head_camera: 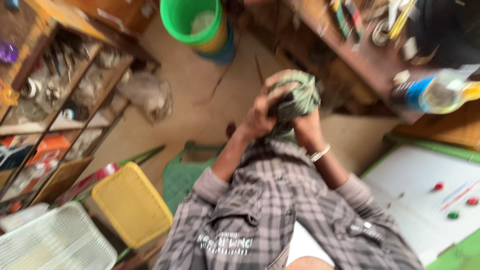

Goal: The person wipes a workbench with a cloth, then uses a screwdriver to adjust wires and components on a circular electrical device. The person manipulates wires and tightens connections on the device.

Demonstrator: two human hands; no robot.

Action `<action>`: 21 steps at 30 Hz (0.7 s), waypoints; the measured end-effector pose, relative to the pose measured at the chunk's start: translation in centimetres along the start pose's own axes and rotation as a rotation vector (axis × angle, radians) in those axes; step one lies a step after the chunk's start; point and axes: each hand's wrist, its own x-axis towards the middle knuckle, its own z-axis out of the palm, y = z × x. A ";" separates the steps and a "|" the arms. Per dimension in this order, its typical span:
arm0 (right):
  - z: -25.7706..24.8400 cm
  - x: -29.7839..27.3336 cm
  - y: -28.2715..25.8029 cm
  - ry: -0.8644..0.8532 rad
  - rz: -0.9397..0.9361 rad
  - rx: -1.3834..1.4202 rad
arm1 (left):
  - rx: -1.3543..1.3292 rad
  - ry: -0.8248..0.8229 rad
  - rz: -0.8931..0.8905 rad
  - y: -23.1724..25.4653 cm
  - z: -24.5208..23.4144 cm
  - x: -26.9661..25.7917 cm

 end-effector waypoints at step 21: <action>5.0 1.6 -2.4 0.373 -0.222 -0.264 | -1.303 0.094 -0.651 0.2 2.8 1.2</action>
